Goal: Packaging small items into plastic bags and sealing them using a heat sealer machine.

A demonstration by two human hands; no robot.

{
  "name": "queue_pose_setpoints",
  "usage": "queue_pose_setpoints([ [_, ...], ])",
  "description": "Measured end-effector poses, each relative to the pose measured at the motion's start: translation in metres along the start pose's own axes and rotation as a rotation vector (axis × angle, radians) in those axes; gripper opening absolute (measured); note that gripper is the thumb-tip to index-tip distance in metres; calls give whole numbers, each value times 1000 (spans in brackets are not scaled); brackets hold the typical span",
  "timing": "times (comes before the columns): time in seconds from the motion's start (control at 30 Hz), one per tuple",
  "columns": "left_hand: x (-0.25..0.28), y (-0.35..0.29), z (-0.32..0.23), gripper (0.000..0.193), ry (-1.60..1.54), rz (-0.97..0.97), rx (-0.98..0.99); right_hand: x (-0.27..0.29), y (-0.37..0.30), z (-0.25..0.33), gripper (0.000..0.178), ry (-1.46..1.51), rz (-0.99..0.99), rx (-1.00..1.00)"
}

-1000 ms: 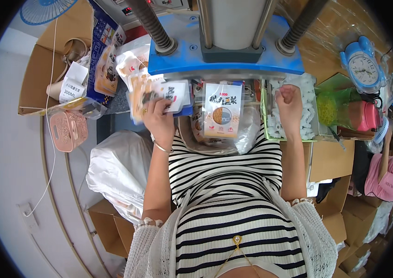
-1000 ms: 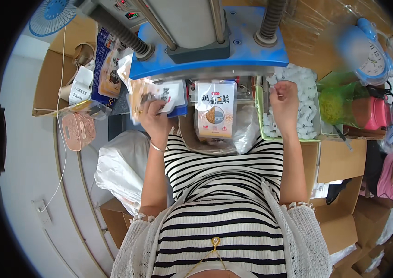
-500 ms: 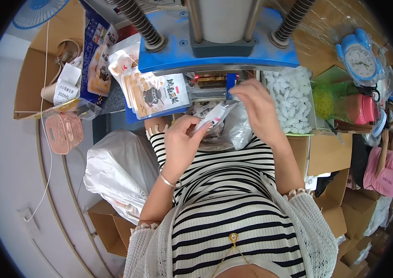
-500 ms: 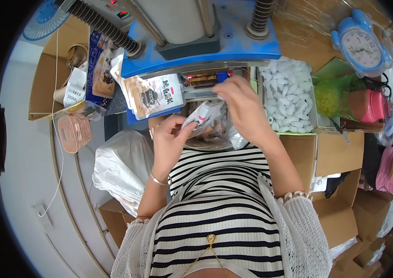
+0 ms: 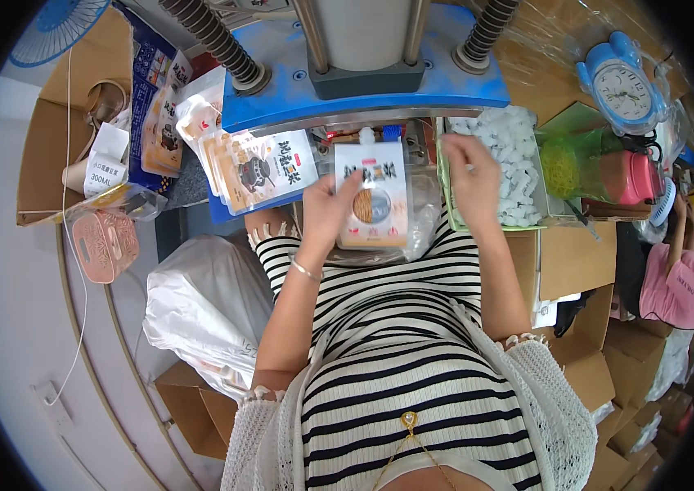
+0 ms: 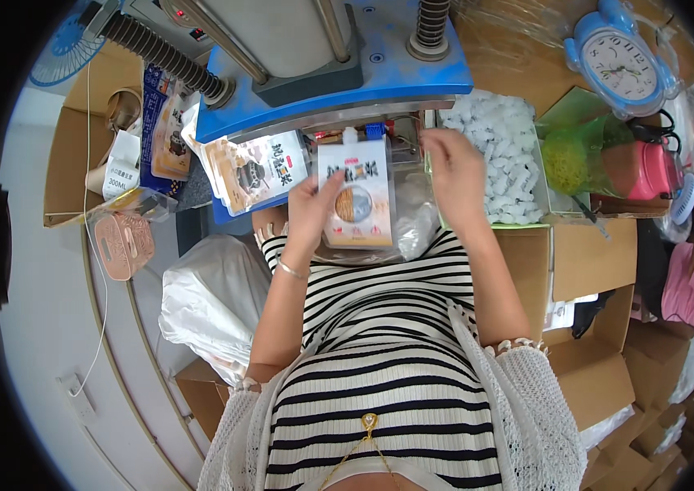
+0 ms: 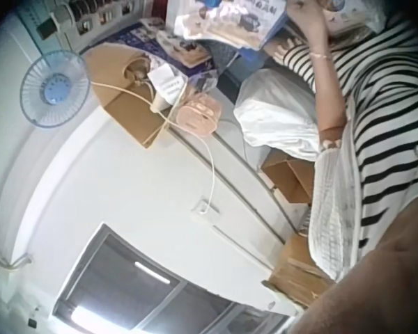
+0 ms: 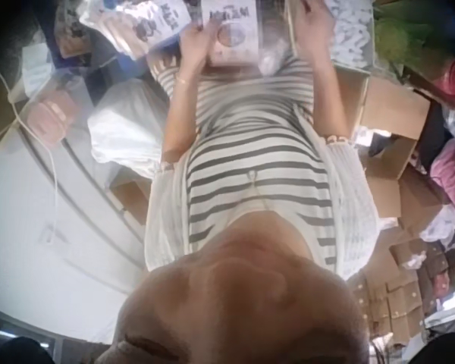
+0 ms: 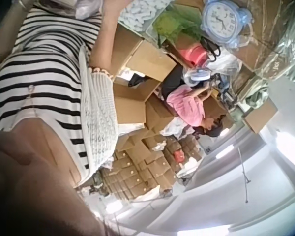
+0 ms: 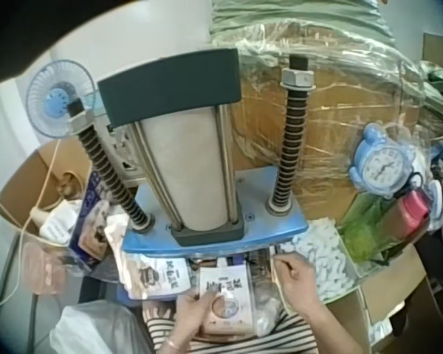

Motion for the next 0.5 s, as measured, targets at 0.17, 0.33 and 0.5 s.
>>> queue_pose_setpoints([
  [0.17,2,13,-17,31,-6,-23,41,37,22,-20,14,-524,-101,9],
  [0.33,50,-25,-73,32,1009,-581,-345,13,5,-42,11,-754,-16,16],
  [0.5,56,-44,-25,38,1298,-475,-577,12,19,-32,15,-606,-69,87],
])
Point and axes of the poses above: each hand's wrist, its own y-axis towards the middle knuckle, its own x-axis out of the back of the hand, z = x × y, the point moved 7 cm from there along y, towards the middle knuckle, and after that the axes turned 11 degrees about y, right-handed, at the moved point
